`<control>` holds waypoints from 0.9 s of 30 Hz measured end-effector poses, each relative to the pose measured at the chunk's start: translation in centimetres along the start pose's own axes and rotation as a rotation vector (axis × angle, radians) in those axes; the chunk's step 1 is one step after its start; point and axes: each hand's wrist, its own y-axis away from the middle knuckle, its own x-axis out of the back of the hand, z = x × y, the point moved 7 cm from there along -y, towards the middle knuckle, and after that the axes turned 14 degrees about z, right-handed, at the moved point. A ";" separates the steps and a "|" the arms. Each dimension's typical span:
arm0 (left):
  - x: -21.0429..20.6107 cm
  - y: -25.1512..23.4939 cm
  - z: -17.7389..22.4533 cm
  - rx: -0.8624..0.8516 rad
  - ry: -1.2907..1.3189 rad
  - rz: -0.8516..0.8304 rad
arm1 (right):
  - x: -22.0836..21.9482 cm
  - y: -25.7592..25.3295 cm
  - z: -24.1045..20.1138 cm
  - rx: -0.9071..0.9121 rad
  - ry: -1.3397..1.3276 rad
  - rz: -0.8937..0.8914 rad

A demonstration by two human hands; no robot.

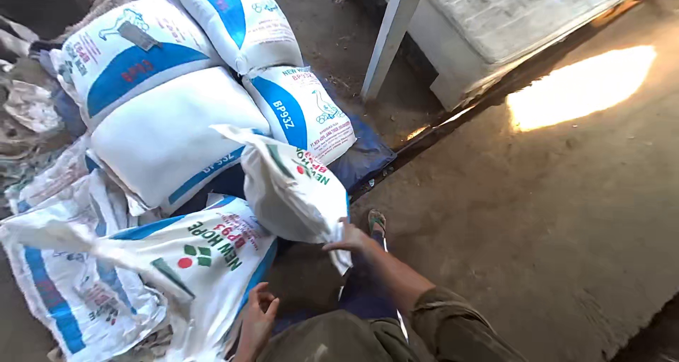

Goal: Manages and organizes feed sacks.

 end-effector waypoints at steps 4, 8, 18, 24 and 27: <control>-5.2 2.0 2.2 0.308 -0.007 0.065 | -3.0 -1.9 -2.3 0.018 0.092 -0.228; -5.8 5.6 3.5 0.488 0.052 0.162 | -1.9 -1.7 -6.1 -0.095 0.056 -0.222; -14.1 5.4 -0.9 0.686 0.306 0.164 | 9.9 -10.7 -14.9 0.229 0.174 -0.032; -22.0 4.8 0.6 0.795 0.450 0.058 | 9.3 -16.6 -32.5 0.685 0.328 -0.211; -27.6 2.1 2.0 0.782 0.643 0.078 | 4.2 -19.1 -37.2 0.695 0.480 -0.375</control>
